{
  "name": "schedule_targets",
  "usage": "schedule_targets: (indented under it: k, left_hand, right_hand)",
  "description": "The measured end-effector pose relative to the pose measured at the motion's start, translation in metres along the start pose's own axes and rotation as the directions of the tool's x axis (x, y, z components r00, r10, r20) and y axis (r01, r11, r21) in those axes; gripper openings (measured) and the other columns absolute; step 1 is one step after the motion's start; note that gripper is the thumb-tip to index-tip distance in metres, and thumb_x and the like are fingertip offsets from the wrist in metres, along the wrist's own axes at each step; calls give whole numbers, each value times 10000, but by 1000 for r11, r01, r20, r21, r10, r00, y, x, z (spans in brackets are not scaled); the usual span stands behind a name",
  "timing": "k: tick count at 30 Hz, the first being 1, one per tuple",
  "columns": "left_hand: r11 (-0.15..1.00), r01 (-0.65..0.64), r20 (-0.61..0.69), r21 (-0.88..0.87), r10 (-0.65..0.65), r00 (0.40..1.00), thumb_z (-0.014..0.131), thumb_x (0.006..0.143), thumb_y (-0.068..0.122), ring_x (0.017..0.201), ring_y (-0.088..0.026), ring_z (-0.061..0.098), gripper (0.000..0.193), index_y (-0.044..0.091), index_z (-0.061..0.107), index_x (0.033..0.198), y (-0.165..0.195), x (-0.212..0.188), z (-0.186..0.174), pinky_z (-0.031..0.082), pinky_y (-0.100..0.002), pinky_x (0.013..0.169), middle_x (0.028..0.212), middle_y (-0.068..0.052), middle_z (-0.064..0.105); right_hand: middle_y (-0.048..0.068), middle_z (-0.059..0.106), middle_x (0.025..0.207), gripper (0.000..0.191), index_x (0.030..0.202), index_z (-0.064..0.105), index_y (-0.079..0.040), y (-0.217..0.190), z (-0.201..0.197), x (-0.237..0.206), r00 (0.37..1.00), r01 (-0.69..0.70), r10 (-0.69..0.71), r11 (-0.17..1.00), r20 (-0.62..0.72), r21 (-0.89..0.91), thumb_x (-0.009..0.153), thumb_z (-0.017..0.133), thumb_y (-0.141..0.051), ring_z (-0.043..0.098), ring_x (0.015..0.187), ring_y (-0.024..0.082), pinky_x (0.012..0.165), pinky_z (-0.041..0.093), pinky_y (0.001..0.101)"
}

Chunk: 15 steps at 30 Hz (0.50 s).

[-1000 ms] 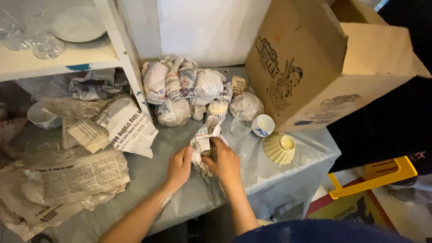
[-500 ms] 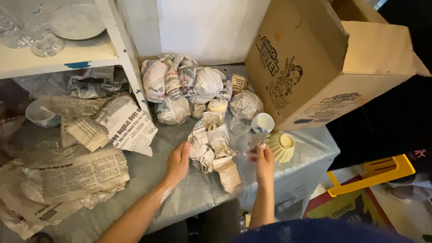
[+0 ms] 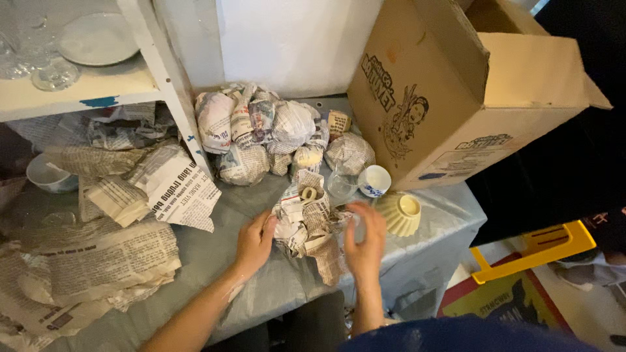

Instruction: The person washes ceramic cups, bowls and glasses in a large basin of water, wiping each item with a cloth. They place the cleaned items on a table, wrap some in newspaper, and set them on a nearby shelf.

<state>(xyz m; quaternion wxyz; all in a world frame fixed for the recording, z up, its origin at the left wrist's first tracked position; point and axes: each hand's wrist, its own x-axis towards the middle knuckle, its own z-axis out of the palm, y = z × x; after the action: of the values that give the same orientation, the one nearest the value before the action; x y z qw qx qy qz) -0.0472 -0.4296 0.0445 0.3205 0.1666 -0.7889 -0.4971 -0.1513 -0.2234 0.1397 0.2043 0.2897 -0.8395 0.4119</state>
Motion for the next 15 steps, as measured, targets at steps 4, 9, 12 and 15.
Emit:
schedule_targets:
  k: [4,9,12,15]
  left_hand:
    - [999,-47,43,9,46,998,564,1015,266,850,-376,718,339,21,681,1218,7,-1,-3,544,-417,722,995,-216,735]
    - [1000,2,31,-31,-1,1000,575,1018,269,888,-334,749,357,41,677,1273,5,-2,-1,564,-396,766,1058,-197,756]
    - [993,110,49,-38,-108,993,586,1011,284,876,-318,759,358,54,695,1262,3,-1,3,568,-392,777,1030,-186,769]
    - [997,74,69,-28,-72,995,597,1008,279,924,-310,760,355,52,693,1262,7,1,1,570,-385,801,1075,-178,765]
  right_hand:
    - [158,627,1308,430,1252,669,-108,-35,12,5,962,202,-206,979,178,42,831,754,-112,546,1219,385,1052,413,478]
    - [78,704,1066,217,1076,775,-145,-26,11,18,970,-103,75,989,232,108,862,740,-146,680,1008,252,891,545,375]
    - [12,711,1079,229,1091,751,-150,-19,3,19,910,-328,278,936,307,124,870,695,-178,700,865,245,796,563,369]
    - [71,709,1074,184,1025,760,-105,-22,-9,21,966,-5,-19,996,258,90,856,775,-174,642,1059,291,923,499,403]
